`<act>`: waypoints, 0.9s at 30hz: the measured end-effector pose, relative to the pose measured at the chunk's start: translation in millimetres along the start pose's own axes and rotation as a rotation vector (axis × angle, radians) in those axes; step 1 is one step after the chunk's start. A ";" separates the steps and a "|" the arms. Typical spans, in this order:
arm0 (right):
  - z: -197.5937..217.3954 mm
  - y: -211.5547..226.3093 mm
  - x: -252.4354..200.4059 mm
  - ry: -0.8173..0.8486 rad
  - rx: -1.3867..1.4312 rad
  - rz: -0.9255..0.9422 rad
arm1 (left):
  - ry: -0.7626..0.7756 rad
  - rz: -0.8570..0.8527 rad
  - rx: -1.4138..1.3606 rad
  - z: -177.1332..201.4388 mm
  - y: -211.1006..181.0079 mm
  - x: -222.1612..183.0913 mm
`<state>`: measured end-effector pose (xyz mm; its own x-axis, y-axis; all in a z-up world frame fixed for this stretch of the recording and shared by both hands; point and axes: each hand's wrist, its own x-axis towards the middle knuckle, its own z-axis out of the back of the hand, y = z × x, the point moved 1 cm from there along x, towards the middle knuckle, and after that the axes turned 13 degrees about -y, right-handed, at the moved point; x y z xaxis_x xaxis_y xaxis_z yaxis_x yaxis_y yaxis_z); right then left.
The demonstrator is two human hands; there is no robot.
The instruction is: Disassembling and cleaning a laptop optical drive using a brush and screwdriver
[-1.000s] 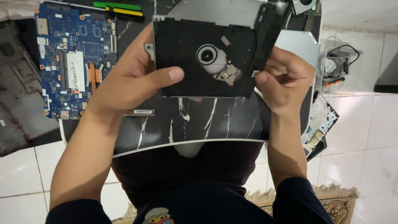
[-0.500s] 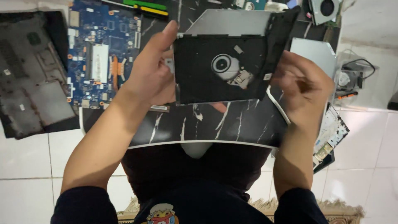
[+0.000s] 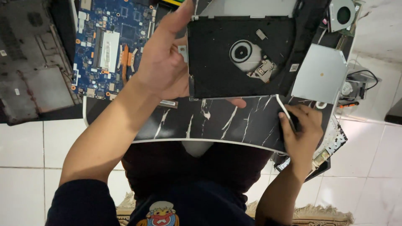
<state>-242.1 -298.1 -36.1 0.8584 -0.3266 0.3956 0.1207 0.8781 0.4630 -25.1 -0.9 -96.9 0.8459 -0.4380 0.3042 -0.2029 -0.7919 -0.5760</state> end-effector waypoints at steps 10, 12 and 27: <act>17.8 -6.6 -2.9 -0.153 0.278 -0.129 | -0.002 -0.023 -0.061 -28.7 -16.0 14.0; 22.4 10.3 0.8 -0.202 0.315 -0.040 | -0.073 0.644 -0.531 -69.3 -43.7 34.4; -25.4 137.2 38.0 -0.157 0.357 0.469 | -0.363 0.708 -0.490 -75.0 -31.8 39.3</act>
<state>-180.2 -181.1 22.3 0.6926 -0.0049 0.7213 -0.4502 0.7783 0.4376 -22.4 -24.9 -9.7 0.5310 -0.7931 -0.2984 -0.8457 -0.5184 -0.1269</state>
